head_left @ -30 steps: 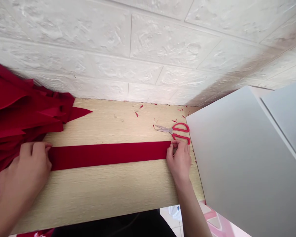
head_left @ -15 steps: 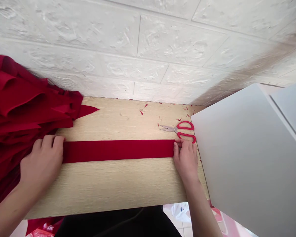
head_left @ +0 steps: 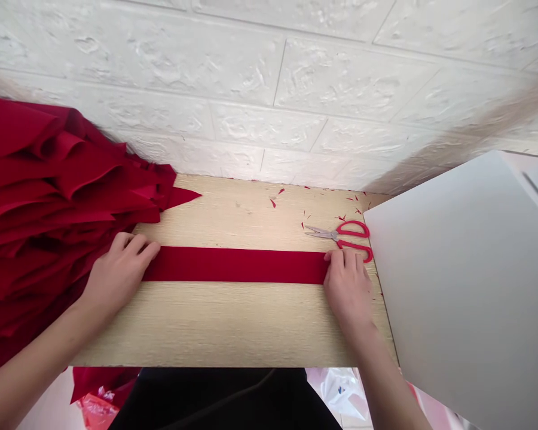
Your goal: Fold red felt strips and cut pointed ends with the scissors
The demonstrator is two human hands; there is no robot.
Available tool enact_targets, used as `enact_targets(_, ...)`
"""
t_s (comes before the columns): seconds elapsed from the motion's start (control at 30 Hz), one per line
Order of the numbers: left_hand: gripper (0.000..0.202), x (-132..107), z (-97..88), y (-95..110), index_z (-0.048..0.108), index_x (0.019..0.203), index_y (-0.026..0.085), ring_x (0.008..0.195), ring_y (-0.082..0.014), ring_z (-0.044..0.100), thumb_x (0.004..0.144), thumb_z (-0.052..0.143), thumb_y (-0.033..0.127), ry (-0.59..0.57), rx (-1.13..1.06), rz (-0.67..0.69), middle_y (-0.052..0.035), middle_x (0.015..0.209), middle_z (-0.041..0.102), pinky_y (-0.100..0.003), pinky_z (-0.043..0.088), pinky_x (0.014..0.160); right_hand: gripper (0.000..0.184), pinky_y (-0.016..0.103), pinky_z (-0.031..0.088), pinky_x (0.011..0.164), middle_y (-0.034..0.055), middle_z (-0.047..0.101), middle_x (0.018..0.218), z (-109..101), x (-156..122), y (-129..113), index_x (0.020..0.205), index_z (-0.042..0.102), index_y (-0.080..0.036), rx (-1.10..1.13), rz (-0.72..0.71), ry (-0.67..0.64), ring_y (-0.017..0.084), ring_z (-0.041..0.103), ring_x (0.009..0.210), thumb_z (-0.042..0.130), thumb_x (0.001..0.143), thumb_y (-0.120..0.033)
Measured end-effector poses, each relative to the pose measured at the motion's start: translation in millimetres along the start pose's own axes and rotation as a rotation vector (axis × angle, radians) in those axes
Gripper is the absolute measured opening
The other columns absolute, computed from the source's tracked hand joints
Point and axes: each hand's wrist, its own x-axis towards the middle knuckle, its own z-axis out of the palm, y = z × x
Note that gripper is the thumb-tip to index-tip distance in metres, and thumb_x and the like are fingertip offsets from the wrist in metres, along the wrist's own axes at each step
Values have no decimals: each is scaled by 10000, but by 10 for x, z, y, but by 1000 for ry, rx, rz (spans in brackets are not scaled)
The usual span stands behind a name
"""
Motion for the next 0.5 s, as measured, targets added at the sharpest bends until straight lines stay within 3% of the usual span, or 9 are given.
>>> enact_targets(0.17, 358, -46, -25, -72, 676, 908, 181, 988, -238, 547, 985, 326, 180, 52, -118, -69, -83, 960, 708, -283, 431, 618, 228, 343, 388, 694, 106, 597, 946, -4, 8, -3, 950, 577, -196, -5, 15, -37, 253, 524, 871, 395, 943, -58)
enact_targets(0.27, 348, -110, -83, 11, 709, 981, 169, 988, -262, 587, 971, 364, 217, 241, -100, -107, -102, 1013, 735, -338, 471, 692, 229, 343, 388, 695, 108, 590, 948, -13, 19, -12, 959, 583, -194, -11, 21, -58, 254, 516, 874, 401, 938, -56)
enact_targets(0.33, 303, -155, -135, 207, 725, 1042, 177, 1036, -270, 616, 946, 445, 241, 423, -128, -34, -97, 1090, 745, -381, 508, 838, 228, 342, 395, 702, 106, 586, 946, -20, 26, -15, 962, 585, -192, -9, 19, -71, 254, 518, 880, 403, 938, -57)
enact_targets(0.4, 309, -185, -177, 540, 720, 1128, 201, 1141, -256, 627, 937, 477, 217, 510, -206, 191, -74, 1187, 738, -420, 478, 1029, 223, 345, 401, 703, 110, 588, 954, -20, 29, -14, 963, 587, -191, -3, 17, -78, 258, 522, 893, 408, 937, -59)
enact_targets(0.47, 394, -183, -189, 969, 647, 1305, 246, 1358, -224, 531, 988, 414, 212, 421, -264, 431, -44, 1397, 647, -413, 418, 1139, 222, 348, 400, 694, 116, 592, 968, -12, 29, -9, 966, 587, -191, -2, 18, -77, 265, 522, 904, 414, 929, -57)
enact_targets(0.5, 426, -169, -178, 1191, 583, 1392, 221, 1431, -233, 462, 1014, 400, 289, 377, -280, 505, -70, 1478, 580, -429, 386, 1177, 224, 349, 399, 691, 119, 593, 973, -6, 29, -6, 969, 588, -190, -2, 18, -76, 268, 521, 905, 416, 925, -55)
